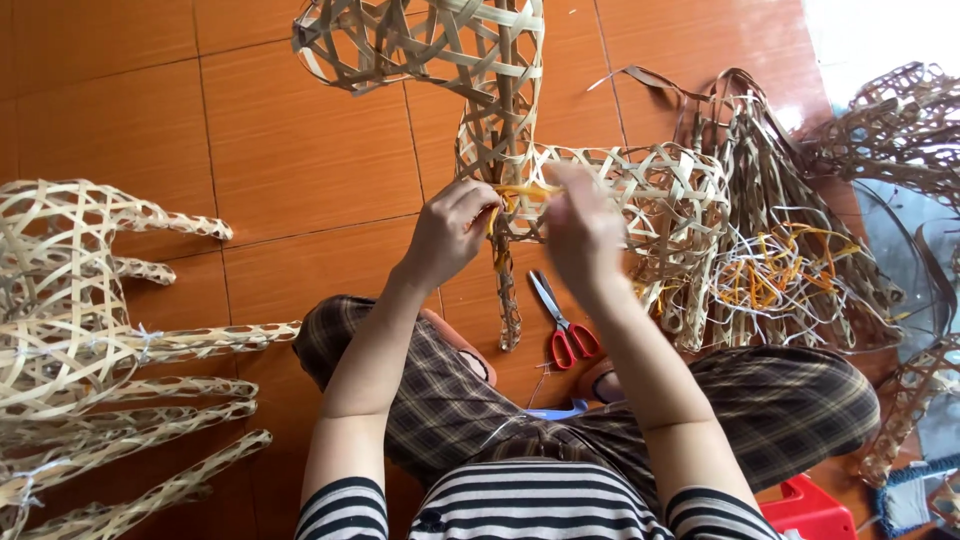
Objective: Weaving and assembling bamboo giraffe figures using strips and scissors.
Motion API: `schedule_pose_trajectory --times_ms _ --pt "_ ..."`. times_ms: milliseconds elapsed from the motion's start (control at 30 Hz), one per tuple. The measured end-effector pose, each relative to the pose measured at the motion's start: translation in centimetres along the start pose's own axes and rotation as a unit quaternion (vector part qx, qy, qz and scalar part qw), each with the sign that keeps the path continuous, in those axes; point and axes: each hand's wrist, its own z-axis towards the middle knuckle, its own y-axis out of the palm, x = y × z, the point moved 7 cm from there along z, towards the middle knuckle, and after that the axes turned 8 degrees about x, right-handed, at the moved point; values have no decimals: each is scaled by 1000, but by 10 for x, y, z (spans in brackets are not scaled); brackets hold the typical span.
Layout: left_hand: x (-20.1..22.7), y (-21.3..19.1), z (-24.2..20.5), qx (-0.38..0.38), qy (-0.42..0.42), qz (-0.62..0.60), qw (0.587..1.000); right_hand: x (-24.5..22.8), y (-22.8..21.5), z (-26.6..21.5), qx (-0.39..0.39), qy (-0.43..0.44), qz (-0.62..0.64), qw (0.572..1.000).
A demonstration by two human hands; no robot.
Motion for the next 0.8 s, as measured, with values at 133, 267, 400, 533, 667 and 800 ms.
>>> schedule_pose_trajectory --times_ms 133,267,400,533,667,800 --pt "9 -2 0 12 26 11 1000 -20 29 -15 -46 -49 163 984" --pt "21 -7 6 8 47 13 999 -3 31 -27 8 -81 193 978" --pt "28 -7 11 -9 22 -52 998 4 20 -24 20 -100 177 979" --pt "23 -4 13 27 -37 -36 998 -2 28 -32 0 -172 148 974" --pt "19 -6 7 96 -101 -12 990 -4 37 -36 29 -202 130 970" --pt "17 2 2 91 -152 -62 982 -5 33 -35 45 -195 104 974"
